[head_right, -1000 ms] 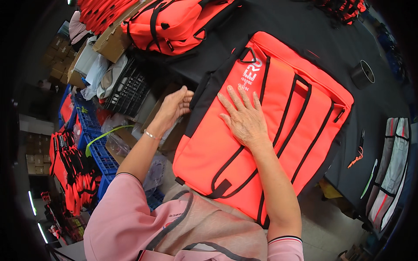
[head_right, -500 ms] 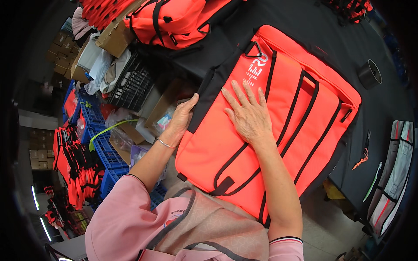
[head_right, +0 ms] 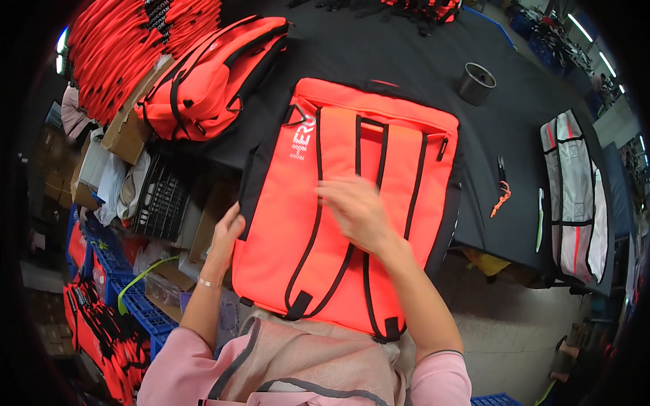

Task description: Inspecting and preparing neon orange backpacks and white mesh bags in a manufacturing facility.

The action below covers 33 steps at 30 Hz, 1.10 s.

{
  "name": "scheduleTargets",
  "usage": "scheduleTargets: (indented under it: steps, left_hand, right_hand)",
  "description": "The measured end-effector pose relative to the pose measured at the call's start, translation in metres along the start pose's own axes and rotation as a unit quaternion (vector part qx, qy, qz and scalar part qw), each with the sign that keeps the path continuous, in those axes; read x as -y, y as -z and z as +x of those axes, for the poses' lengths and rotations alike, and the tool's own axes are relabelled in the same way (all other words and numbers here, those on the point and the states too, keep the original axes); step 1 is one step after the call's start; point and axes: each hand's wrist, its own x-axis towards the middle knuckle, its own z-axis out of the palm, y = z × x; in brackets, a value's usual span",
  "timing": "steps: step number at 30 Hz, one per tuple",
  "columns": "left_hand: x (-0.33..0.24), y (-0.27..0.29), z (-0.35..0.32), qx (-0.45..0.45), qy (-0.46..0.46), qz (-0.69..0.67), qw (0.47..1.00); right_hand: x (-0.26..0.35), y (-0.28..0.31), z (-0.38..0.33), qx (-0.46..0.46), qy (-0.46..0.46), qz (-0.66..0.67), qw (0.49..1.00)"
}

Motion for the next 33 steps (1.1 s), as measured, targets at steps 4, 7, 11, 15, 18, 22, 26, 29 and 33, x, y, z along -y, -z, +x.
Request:
scheduleTargets:
  steps: [4,7,11,15,18,22,26,29,33]
  left_hand:
    - [-0.017,-0.002,-0.059,0.012,0.033,0.129,0.991]
    - [0.003,-0.015,-0.055,0.005,0.018,0.119,0.993]
    - [0.013,-0.018,-0.047,0.007,-0.035,0.173,0.984]
    - [-0.017,-0.021,-0.056,0.007,-0.078,0.211,0.974]
    - [-0.042,-0.021,-0.05,0.022,-0.118,0.192,0.974]
    - [-0.095,-0.01,-0.021,0.014,-0.234,0.195,0.952]
    - [-0.154,0.024,0.016,-0.044,-0.372,0.222,0.9]
    - [-0.211,0.068,0.051,-0.11,-0.447,0.318,0.829]
    - [-0.3,0.182,0.089,-0.2,-0.56,0.688,0.415]
  right_hand:
    - [0.007,0.079,-0.077,-0.214,-0.355,-0.094,0.905]
    - [0.003,0.09,-0.154,-0.21,-0.529,-0.043,0.821]
    - [0.024,0.059,-0.167,-0.251,-0.495,0.023,0.831]
    - [0.023,0.064,-0.169,-0.302,-0.469,0.094,0.825]
    - [0.028,0.078,-0.151,-0.341,-0.45,0.03,0.825]
    - [0.04,0.105,-0.09,-0.358,-0.385,-0.047,0.849]
    - [0.052,0.109,-0.004,-0.393,-0.345,-0.054,0.851]
    - [0.052,0.103,0.078,-0.394,-0.266,0.036,0.879]
    - [0.048,0.066,0.205,-0.372,-0.181,0.273,0.868]
